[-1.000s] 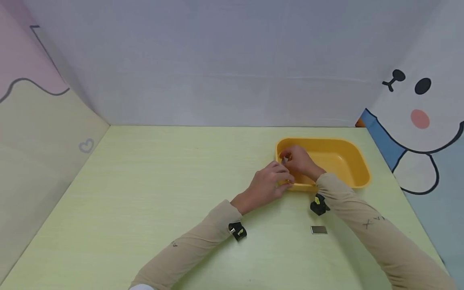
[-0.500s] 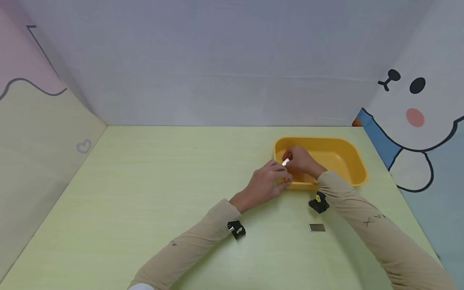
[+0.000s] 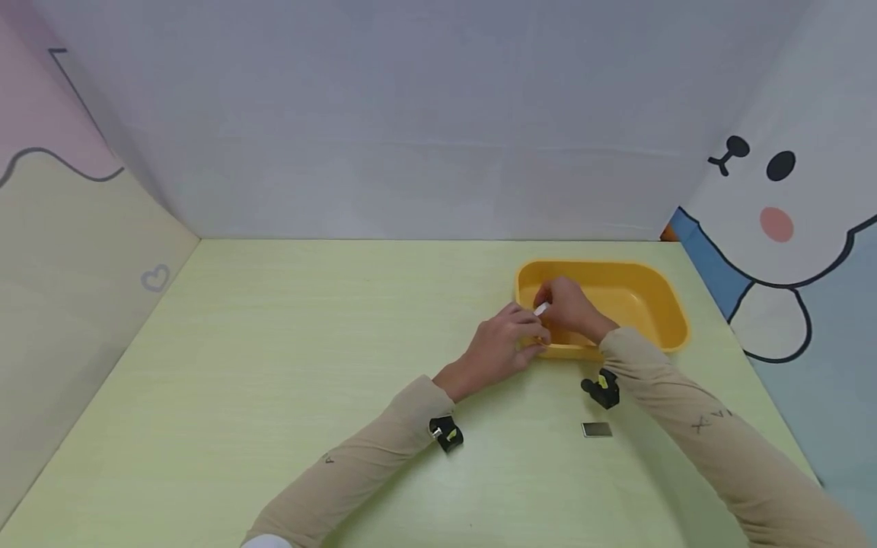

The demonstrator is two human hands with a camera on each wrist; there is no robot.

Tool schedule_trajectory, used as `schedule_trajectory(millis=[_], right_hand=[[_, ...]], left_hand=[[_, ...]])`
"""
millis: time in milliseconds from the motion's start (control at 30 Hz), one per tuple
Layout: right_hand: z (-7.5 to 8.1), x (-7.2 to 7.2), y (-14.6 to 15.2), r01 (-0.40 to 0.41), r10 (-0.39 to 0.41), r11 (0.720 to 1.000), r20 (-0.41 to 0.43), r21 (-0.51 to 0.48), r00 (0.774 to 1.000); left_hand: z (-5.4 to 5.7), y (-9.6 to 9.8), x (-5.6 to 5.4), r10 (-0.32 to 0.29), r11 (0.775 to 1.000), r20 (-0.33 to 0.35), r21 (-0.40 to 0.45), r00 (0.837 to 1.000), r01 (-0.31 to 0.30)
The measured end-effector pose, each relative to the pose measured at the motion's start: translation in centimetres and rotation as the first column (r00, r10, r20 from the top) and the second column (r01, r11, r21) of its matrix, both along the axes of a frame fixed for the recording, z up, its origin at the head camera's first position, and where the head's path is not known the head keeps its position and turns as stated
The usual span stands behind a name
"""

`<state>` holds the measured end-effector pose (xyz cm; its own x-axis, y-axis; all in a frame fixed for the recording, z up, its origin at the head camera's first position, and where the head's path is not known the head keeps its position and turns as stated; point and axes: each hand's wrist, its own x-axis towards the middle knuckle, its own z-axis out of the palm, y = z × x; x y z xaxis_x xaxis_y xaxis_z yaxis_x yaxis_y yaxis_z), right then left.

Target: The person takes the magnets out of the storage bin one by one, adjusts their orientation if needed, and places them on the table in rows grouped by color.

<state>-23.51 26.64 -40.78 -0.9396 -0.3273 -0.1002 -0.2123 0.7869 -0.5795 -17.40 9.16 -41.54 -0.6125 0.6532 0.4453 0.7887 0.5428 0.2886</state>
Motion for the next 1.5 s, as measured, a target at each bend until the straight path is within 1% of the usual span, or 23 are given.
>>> schedule_trajectory(millis=[133,333,467,633,800,900,1033,1133,1233,1367,1433,1500], right_hand=[[0.0,0.4,0.4,0.001,-0.001,1.0,-0.015,-0.017,1.0],[0.2,0.8,1.3,0.023,-0.022,0.999,0.015,-0.028,1.0],[0.1,0.8,2.2,0.019,-0.018,0.999,0.022,-0.049,1.0],[0.0,0.9,3.2,0.044,-0.038,0.995,0.062,-0.089,0.997],[0.4,1.6,3.6,0.095,-0.081,0.989,0.117,-0.118,0.99],[0.6,1.8,3.8,0.13,-0.11,0.984,0.151,-0.125,0.982],[0.6,1.9,4.3,0.166,-0.139,0.976,0.18,-0.143,0.974],[0.7,2.0,4.7,0.187,-0.158,0.971,0.187,-0.151,0.97],[0.8,2.1,5.2,0.206,-0.177,0.966,0.181,-0.158,0.967],[0.9,2.3,6.0,0.206,-0.168,0.957,0.186,-0.206,0.968],[0.9,2.5,6.4,0.2,-0.152,0.951,0.205,-0.237,0.967],[0.9,2.8,6.8,0.211,-0.148,0.941,0.238,-0.265,0.96]], left_hand=[[-0.1,0.2,-0.1,-0.004,1.0,0.006,0.0,1.0,0.004],[-0.3,0.3,-0.2,-0.004,1.0,-0.002,0.012,1.0,0.004],[-0.3,0.4,-0.4,0.001,1.0,-0.005,0.014,1.0,-0.001],[-0.4,0.4,-0.5,0.007,1.0,-0.003,0.002,1.0,-0.007],[-0.4,0.4,-0.5,0.017,1.0,-0.009,-0.003,1.0,-0.017],[-0.3,0.3,-0.5,0.023,1.0,-0.012,0.0,1.0,-0.023],[-0.2,0.3,-0.4,0.02,1.0,0.002,-0.001,1.0,-0.02],[-0.1,0.3,-0.5,0.014,1.0,0.016,0.001,1.0,-0.014],[-0.2,0.4,-0.6,0.011,1.0,0.016,0.005,1.0,-0.011],[-0.2,0.5,-0.8,0.01,1.0,0.009,0.01,1.0,-0.01],[-0.2,0.5,-0.9,0.009,1.0,0.004,0.007,1.0,-0.009],[-0.2,0.6,-0.9,0.009,1.0,0.004,0.002,1.0,-0.009]])
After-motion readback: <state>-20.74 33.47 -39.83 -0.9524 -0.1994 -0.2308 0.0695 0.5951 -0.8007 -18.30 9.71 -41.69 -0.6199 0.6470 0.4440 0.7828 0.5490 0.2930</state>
